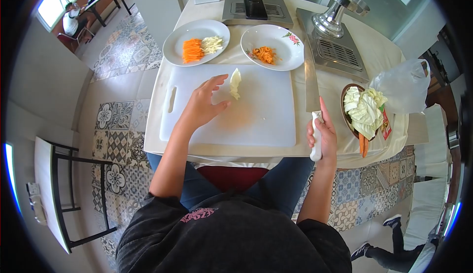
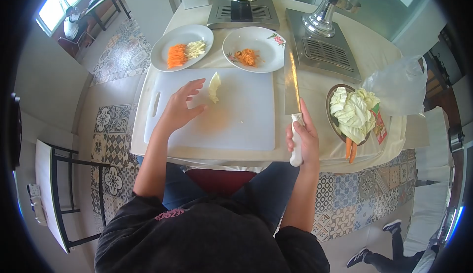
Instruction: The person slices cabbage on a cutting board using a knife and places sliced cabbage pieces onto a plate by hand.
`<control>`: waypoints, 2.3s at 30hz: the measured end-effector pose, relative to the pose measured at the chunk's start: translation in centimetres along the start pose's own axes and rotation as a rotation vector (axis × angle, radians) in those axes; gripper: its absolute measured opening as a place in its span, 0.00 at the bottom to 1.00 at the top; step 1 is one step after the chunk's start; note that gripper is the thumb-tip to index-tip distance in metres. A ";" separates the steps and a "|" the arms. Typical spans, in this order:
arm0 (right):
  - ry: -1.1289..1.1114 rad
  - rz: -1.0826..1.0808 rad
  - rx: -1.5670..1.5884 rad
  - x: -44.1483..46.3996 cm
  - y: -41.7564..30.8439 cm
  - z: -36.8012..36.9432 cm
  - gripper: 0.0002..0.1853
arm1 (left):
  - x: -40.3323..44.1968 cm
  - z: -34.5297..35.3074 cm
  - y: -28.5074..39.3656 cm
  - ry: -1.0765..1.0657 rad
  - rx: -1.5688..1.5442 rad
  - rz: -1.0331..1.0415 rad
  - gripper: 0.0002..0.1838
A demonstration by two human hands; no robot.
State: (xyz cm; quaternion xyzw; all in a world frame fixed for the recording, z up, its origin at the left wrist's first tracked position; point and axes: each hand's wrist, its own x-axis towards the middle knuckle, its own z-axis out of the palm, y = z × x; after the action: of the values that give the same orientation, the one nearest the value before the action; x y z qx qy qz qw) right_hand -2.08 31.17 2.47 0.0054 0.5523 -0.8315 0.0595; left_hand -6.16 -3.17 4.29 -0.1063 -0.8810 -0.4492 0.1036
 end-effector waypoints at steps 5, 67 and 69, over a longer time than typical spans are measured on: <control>-0.016 0.003 -0.050 0.3 0.2 -0.4 0.38 | 1.2 1.2 -0.5 0.107 0.105 -0.110 0.28; -0.168 0.256 -0.669 -8.7 -0.4 9.6 0.35 | -6.6 4.7 1.4 0.133 0.472 0.154 0.18; -0.182 0.207 -0.747 -8.4 -0.3 10.4 0.35 | -6.6 4.8 1.4 0.148 0.459 0.153 0.18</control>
State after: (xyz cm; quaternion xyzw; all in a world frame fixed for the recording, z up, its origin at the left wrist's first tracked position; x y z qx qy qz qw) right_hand 6.79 22.52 7.45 -0.0344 0.8056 -0.5602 0.1897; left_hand 0.11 0.97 0.76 -0.1131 -0.9394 -0.2349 0.2228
